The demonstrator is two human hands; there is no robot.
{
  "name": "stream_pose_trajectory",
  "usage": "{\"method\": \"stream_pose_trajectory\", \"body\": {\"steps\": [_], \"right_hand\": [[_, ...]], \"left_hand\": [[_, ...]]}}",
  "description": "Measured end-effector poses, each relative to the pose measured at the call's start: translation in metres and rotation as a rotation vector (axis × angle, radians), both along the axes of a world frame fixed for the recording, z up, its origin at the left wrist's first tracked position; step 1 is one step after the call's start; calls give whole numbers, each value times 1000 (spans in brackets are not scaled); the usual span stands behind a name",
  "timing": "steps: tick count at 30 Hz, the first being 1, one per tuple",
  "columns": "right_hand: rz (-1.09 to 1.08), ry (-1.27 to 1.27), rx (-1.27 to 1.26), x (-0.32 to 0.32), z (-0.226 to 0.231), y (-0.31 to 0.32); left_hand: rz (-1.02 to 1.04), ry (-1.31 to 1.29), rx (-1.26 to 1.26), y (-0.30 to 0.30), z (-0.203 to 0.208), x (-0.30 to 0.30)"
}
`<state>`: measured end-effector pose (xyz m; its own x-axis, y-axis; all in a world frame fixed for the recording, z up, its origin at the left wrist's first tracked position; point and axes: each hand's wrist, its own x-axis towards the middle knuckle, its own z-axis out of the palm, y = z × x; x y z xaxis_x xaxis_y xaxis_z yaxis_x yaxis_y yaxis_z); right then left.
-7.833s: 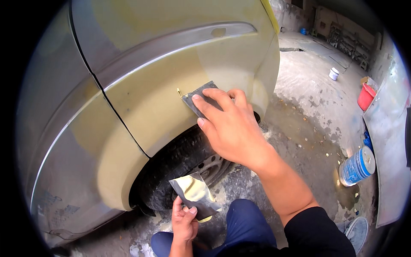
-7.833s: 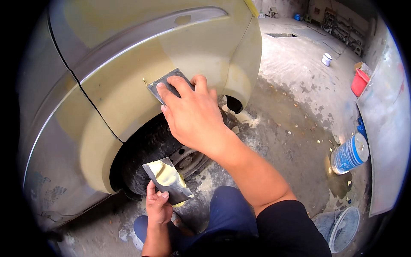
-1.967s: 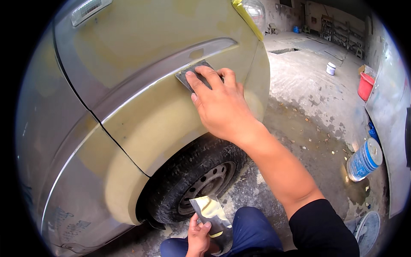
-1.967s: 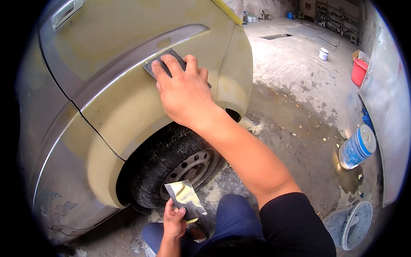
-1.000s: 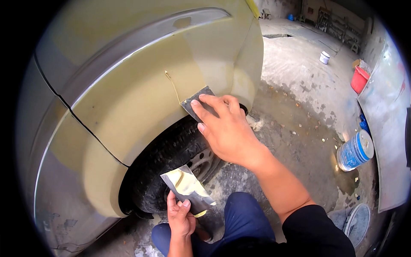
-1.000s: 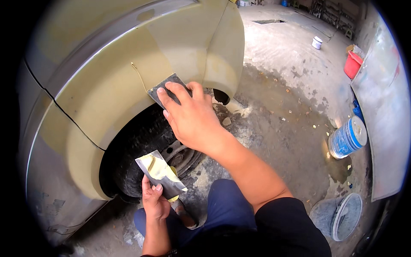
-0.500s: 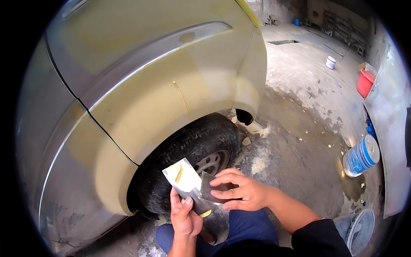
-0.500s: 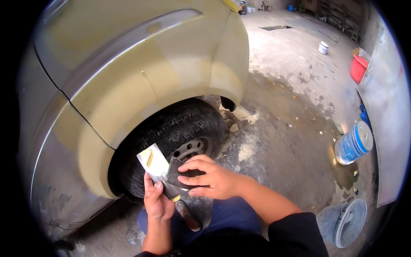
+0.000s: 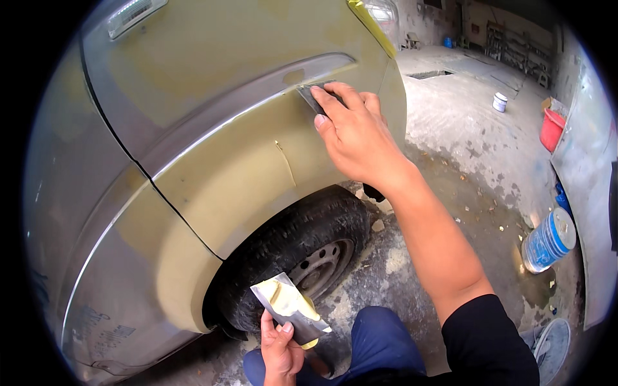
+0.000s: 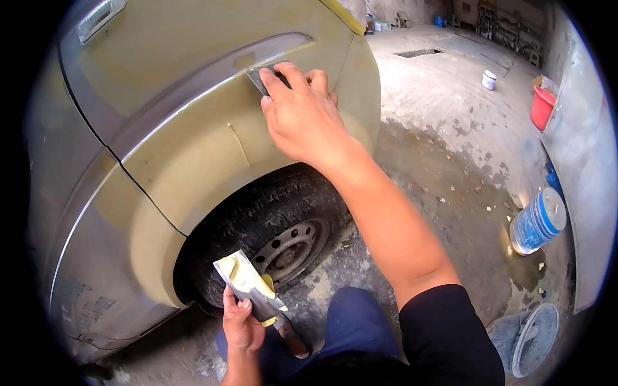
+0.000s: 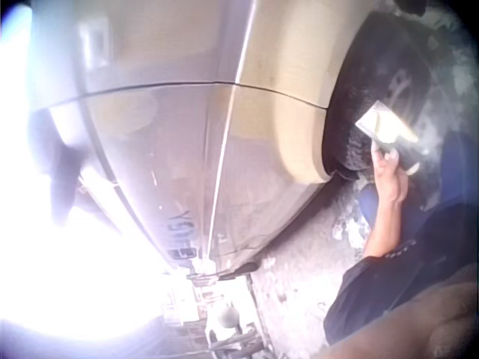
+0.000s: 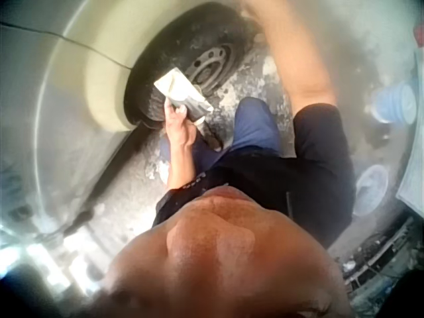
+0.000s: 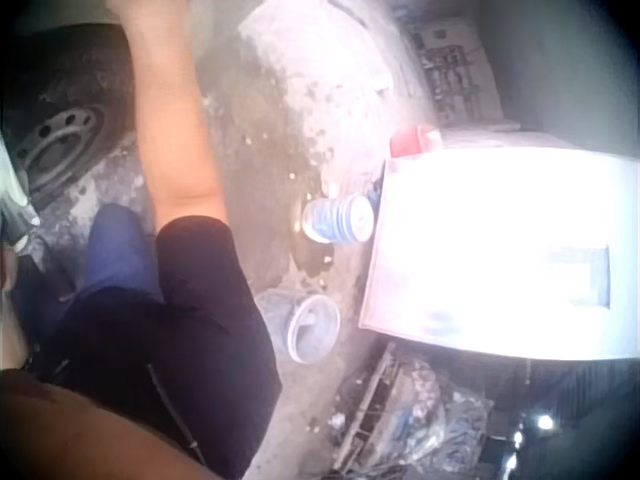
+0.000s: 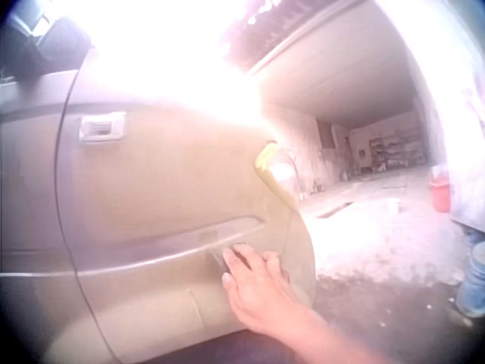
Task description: The person sands the front fender of a beige car using a sanding block and a putty knife. They work on the area above the wheel well and near the headlight, smoothing the surface. The person then walks to a workbench and places the tools down.
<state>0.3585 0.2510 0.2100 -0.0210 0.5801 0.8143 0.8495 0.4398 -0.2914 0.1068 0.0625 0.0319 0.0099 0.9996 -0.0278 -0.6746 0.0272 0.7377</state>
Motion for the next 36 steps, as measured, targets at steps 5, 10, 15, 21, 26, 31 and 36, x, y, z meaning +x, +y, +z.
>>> {"method": "stream_pose_trajectory", "body": {"steps": [5,10,15,21,26,31,36], "right_hand": [[-59,-105,-16,-30,16,-12],[16,-116,-9,-47,1,-27],[56,-117,-40,-47,-27,-32],[87,-90,-190,-46,-49,-53],[96,-87,-197,-49,-78,-69],[69,-82,-163,-43,-100,-79],[21,56,-29,-9,-35,-39]], "left_hand": [[37,37,-18,0,-4,-2],[34,15,-14,0,-8,-5],[-3,2,-11,2,-8,-3],[-14,6,-20,1,-12,-2],[-11,11,-22,-1,-14,0],[-23,5,-23,-3,-10,0],[-17,27,-16,-4,-14,-3]]}}
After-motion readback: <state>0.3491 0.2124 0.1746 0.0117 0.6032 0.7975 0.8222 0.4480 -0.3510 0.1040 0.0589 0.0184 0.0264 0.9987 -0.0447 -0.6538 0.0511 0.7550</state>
